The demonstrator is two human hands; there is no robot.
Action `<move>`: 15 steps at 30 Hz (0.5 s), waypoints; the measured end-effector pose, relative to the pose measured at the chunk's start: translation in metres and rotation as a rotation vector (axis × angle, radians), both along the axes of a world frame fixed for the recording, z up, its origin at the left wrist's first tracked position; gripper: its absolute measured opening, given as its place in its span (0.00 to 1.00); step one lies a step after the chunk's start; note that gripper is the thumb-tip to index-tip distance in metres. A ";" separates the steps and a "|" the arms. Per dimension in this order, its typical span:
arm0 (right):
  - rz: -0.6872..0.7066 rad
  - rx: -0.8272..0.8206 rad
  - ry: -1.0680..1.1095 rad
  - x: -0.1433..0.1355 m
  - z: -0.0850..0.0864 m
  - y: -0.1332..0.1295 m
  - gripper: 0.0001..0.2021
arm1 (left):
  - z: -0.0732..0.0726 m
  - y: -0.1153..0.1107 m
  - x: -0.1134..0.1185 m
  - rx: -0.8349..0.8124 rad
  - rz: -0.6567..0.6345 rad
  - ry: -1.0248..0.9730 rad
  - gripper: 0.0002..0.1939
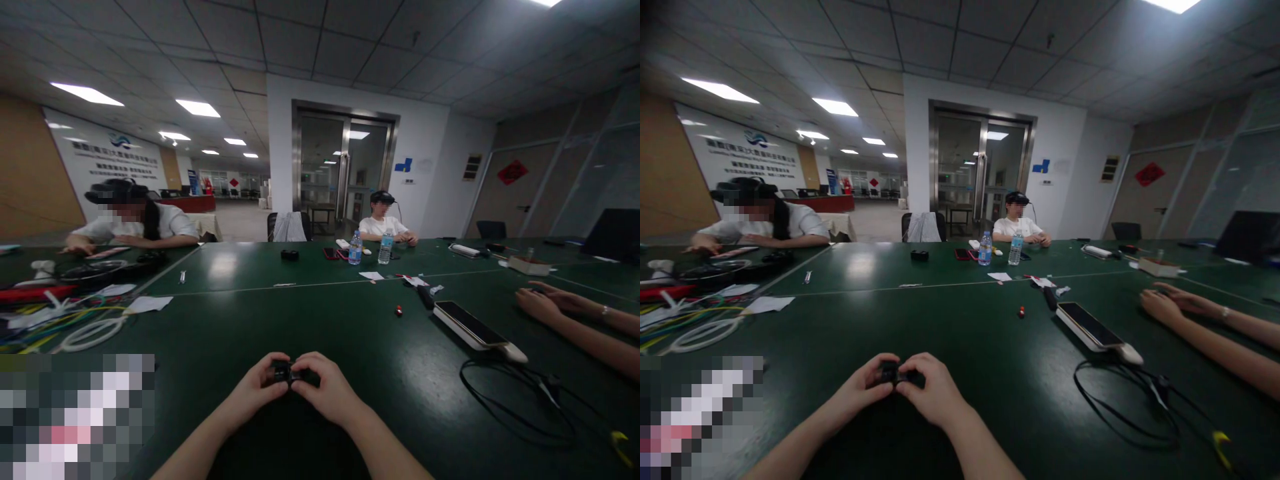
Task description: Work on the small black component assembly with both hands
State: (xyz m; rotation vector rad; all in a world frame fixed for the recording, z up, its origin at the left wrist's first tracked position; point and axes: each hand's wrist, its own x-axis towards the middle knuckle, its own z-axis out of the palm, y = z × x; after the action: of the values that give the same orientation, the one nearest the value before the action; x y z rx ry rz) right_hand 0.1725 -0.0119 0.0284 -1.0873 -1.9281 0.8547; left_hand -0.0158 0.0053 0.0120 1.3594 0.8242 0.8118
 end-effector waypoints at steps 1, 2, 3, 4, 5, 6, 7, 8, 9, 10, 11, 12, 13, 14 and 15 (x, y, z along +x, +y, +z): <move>-0.002 -0.003 -0.002 0.000 0.000 0.000 0.11 | 0.001 -0.001 0.000 -0.007 0.000 -0.001 0.22; -0.003 -0.010 -0.006 0.000 0.000 0.000 0.10 | 0.002 -0.001 0.000 -0.016 -0.001 -0.002 0.22; -0.004 -0.018 -0.012 0.000 0.000 0.000 0.10 | 0.003 -0.002 0.000 -0.025 -0.004 -0.005 0.23; -0.006 -0.026 -0.019 0.000 0.000 0.000 0.10 | 0.004 -0.002 0.000 -0.030 -0.006 -0.012 0.24; -0.009 -0.032 -0.027 0.000 0.000 0.000 0.10 | 0.004 -0.002 0.000 -0.033 -0.009 -0.019 0.25; -0.011 -0.038 -0.035 0.000 0.000 -0.001 0.10 | 0.004 -0.002 0.001 -0.035 -0.013 -0.023 0.26; -0.012 -0.041 -0.040 0.000 0.000 -0.001 0.10 | 0.004 -0.001 0.001 -0.035 -0.015 -0.024 0.25; -0.012 -0.042 -0.042 0.000 0.000 -0.001 0.10 | 0.002 -0.001 0.001 -0.034 -0.016 -0.021 0.25; -0.014 -0.041 -0.040 0.000 0.000 -0.001 0.10 | 0.001 0.000 0.000 -0.031 -0.015 -0.017 0.24; -0.017 -0.039 -0.033 0.000 0.000 -0.001 0.10 | 0.000 0.001 0.000 -0.028 -0.011 -0.012 0.24; -0.025 -0.036 -0.019 0.000 -0.001 0.000 0.10 | -0.002 0.002 0.000 -0.023 -0.008 -0.010 0.24; -0.037 -0.032 0.000 -0.001 -0.001 0.000 0.10 | -0.003 0.002 0.000 -0.019 -0.003 -0.012 0.24; -0.052 -0.026 0.023 -0.001 -0.001 0.001 0.09 | -0.004 0.003 -0.001 -0.018 0.002 -0.014 0.24; -0.068 -0.024 0.047 -0.001 -0.001 0.001 0.09 | -0.004 0.003 -0.002 -0.021 0.007 -0.017 0.24; -0.086 -0.030 0.067 0.000 -0.001 0.002 0.09 | -0.004 0.004 -0.002 -0.026 0.015 -0.019 0.24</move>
State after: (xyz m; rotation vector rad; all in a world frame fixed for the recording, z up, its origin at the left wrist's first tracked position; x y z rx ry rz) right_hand 0.1721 -0.0099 0.0274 -1.1363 -1.8058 0.8639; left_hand -0.0180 0.0088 0.0081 1.3219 0.8286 0.8217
